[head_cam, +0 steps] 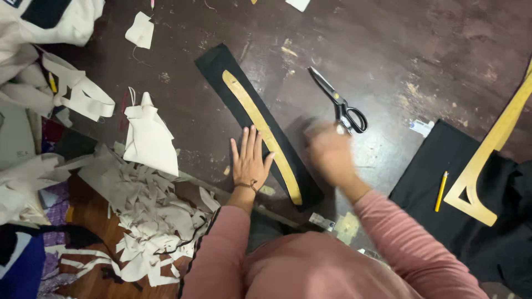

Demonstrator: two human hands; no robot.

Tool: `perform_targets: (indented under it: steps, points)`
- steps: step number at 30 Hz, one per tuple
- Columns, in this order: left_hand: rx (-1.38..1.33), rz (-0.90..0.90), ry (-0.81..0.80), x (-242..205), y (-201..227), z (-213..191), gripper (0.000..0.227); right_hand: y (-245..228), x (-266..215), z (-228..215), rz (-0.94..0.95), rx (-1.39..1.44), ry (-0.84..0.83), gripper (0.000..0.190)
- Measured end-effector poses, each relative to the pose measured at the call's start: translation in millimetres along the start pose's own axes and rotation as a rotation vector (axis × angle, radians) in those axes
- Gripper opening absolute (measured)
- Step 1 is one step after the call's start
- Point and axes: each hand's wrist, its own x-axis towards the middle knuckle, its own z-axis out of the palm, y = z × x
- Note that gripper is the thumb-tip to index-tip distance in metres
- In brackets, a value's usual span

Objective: The person cuts a piece of black fabric using shears, guided by a yellow template. They then fold the fabric, place the template on it, and mark a line with a pencil before cutting along the marked line.

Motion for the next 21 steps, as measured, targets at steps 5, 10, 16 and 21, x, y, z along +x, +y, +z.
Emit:
perform_targets:
  steps: [5,10,16,21]
  points:
    - [0.124,0.013,-0.1,-5,-1,1,0.08,-44,-65,31,-0.309,0.164,0.023,0.048]
    - [0.121,-0.001,-0.119,-2,-3,3,0.086,15,-104,21,-0.157,0.052,0.0,0.051]
    - [-0.015,0.013,0.082,23,-29,7,0.039,-1,-87,12,0.101,0.002,-0.02,0.042]
    - [-0.163,0.353,-0.127,51,-50,-10,0.007,-71,28,-17,-0.026,0.354,0.133,0.047]
